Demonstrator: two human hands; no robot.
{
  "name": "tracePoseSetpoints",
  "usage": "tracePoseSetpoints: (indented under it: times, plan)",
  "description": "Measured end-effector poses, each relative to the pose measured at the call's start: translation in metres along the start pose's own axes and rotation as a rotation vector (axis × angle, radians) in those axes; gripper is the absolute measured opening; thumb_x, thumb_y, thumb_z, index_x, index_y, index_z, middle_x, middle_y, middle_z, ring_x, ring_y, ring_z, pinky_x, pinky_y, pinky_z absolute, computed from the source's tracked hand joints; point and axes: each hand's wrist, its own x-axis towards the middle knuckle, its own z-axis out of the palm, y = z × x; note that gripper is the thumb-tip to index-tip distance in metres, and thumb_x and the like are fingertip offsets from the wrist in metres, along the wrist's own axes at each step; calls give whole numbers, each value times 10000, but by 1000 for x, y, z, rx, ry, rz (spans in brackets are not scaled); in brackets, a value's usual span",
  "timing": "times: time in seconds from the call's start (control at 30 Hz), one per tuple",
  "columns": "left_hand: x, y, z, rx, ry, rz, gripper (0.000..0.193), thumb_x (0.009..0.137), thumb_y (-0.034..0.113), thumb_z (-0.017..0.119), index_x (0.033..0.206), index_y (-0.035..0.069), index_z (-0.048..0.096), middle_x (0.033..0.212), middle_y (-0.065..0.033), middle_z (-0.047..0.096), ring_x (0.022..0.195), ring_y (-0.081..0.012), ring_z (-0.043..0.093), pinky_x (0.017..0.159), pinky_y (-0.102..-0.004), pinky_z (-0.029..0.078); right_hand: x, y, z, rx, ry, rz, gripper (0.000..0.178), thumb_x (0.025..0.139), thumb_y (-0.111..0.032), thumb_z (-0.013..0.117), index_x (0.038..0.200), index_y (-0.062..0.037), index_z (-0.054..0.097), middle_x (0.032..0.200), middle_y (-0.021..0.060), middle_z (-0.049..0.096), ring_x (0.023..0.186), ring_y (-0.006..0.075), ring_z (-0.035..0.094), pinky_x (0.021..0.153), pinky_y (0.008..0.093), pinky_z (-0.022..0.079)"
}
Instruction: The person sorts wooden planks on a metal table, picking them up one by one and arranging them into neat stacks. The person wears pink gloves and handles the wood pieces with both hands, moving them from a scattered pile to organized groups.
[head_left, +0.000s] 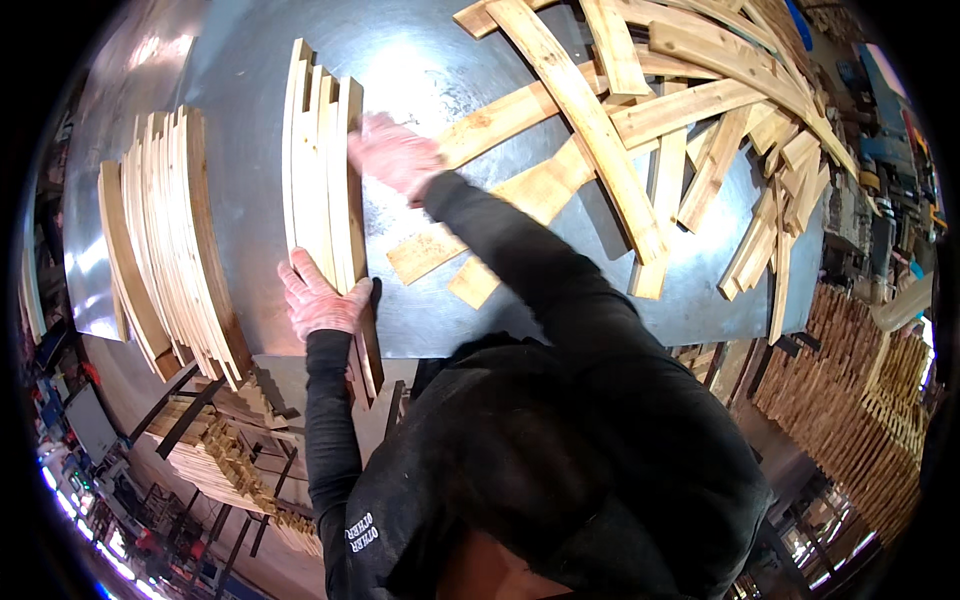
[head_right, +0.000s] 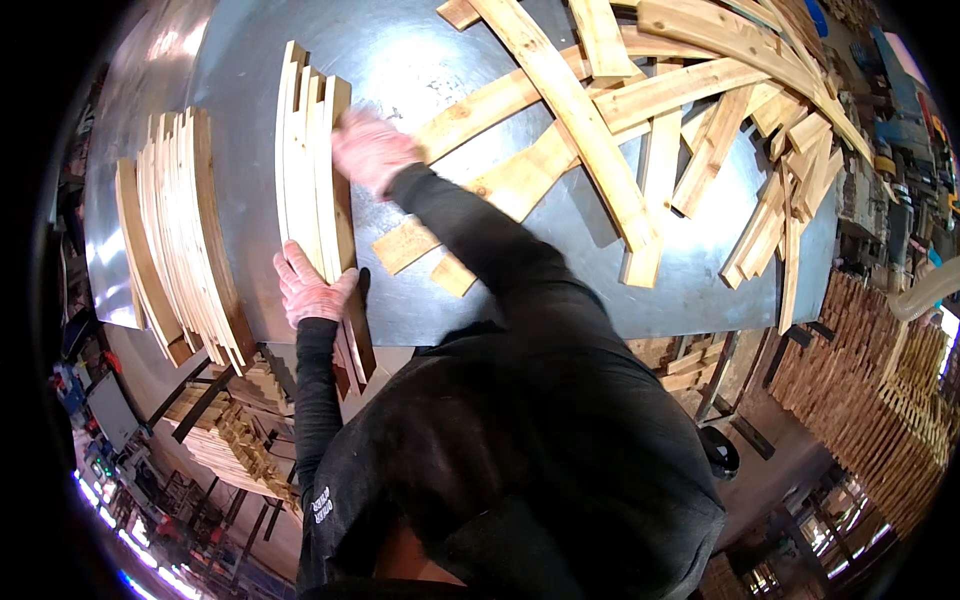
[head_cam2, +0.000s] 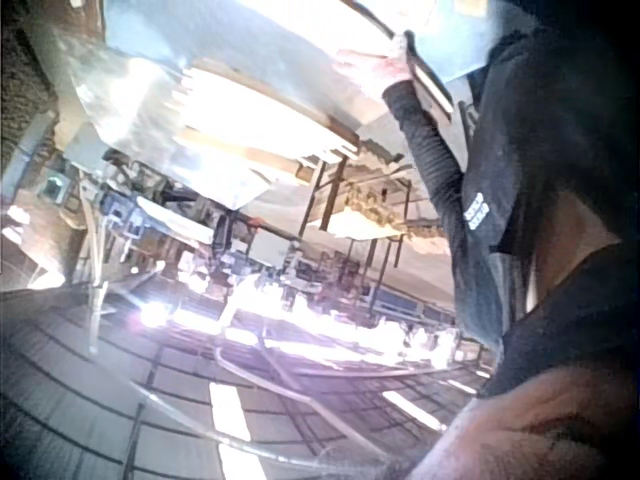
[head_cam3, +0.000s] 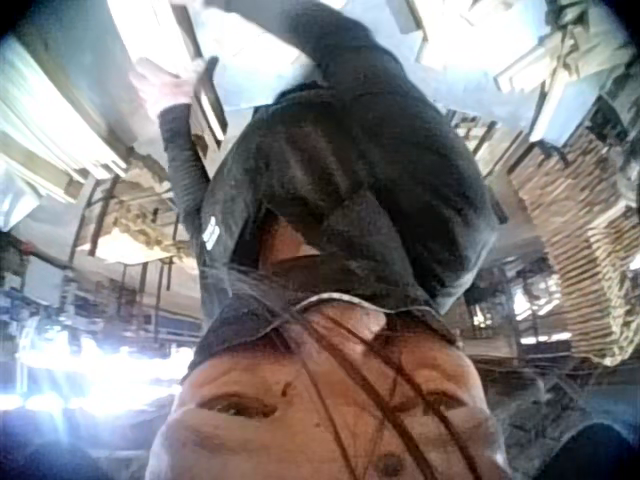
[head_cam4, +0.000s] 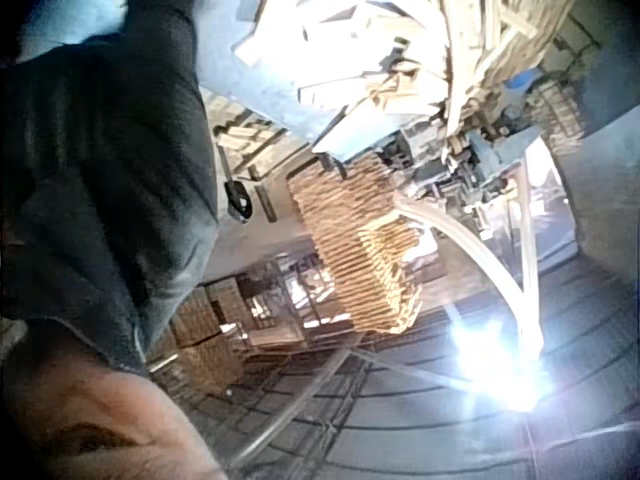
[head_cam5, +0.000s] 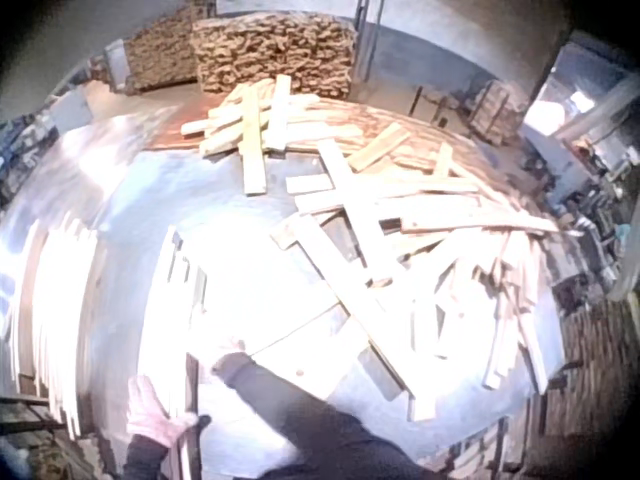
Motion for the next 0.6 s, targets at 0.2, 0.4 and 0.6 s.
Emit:
tracePoseSetpoints:
  times: [0.2,0.4,0.6]
  plan:
    - [4,-8,1,-206,111,50,1144,628,421,824,1502,31,197,1373,-282,410,1242,-419,460,1034,-448,422,-42,125,-167,-1017,632,155,791,820,-521,636,1403,-29,425,1326,250,507,1270,374,454,1083,480,334]
    - [29,-55,5,-1987,-592,323,888,755,404,764,1454,16,377,1385,-205,498,1266,-264,506,1045,-395,428,-48,91,-145,-1067,585,64,718,855,-431,636,1421,-55,404,1368,272,475,1303,416,426,1100,508,320]
    - [70,-58,77,-2397,-323,349,408,975,313,539,1229,-2,583,1137,-136,670,1029,-232,649,905,-357,545,-74,33,94,576,30,87,839,895,-440,655,1485,14,269,1380,232,494,1353,326,429,1103,363,359]
